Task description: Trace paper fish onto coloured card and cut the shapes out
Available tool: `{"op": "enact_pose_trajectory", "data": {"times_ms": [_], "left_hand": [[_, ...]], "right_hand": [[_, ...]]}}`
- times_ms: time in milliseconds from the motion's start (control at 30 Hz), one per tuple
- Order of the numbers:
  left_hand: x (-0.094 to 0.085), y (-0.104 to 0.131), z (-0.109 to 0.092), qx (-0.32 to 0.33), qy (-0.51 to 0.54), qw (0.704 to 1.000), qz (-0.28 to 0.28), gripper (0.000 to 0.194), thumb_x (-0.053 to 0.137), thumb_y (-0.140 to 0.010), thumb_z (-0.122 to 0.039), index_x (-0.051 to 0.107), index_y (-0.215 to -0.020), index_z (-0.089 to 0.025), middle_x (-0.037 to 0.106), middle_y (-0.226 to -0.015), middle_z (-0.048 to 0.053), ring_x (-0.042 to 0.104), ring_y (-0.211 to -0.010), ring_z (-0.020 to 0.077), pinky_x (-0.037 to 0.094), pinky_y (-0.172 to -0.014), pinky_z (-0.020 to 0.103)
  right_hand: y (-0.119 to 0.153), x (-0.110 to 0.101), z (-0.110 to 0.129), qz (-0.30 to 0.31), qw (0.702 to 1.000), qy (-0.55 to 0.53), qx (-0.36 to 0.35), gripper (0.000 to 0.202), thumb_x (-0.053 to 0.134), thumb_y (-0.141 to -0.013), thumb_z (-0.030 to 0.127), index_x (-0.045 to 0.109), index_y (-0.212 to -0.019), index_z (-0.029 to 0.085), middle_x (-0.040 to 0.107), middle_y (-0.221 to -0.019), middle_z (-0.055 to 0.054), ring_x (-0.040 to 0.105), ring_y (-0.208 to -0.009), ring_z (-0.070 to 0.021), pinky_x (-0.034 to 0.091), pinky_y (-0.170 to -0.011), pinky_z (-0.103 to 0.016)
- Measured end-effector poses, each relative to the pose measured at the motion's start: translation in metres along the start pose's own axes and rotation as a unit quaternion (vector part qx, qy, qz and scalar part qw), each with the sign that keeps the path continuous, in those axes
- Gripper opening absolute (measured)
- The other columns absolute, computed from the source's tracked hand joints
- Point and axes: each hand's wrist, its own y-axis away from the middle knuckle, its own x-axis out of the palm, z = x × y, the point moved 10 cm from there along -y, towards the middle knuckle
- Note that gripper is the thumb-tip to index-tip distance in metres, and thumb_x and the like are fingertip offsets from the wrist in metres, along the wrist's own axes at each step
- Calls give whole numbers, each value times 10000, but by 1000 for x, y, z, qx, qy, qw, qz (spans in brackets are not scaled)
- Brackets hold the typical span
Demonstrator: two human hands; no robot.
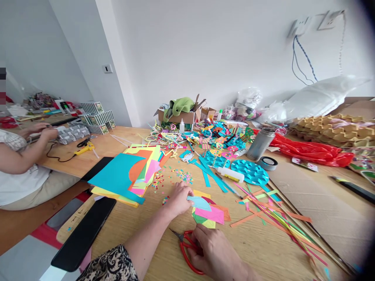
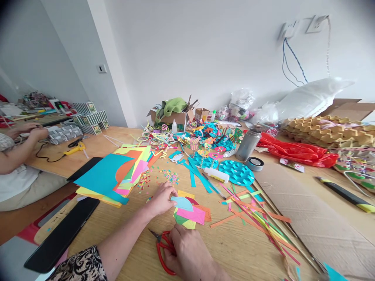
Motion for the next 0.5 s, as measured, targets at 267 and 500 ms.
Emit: {"op": "enact_pose_trajectory", "data": {"times_ms": [267, 500], "left_hand": [[-2, 2, 0, -10, 10, 1000, -3, 221, 747, -646, -104, 621, -803, -194, 583, -1048, 63, 498, -1091, 241, 384, -947, 344], [-3, 1, 0, -11, 56, 998, -6, 262, 701, -605, -47, 577, -784, -192, 610, -941, 43, 515, -989, 232, 378, -902, 353]], "right_hand": [[0, -3, 3, -14, 1000, -7, -12, 61, 571, -640, 130, 539, -645, 182, 596, -640, -2, 446, -500, -100, 216, -475, -263], [0, -24, 4, -66, 997, -39, -20, 68, 573, -704, 117, 554, -687, 180, 587, -614, 7, 460, -484, -89, 252, -472, -237]]}}
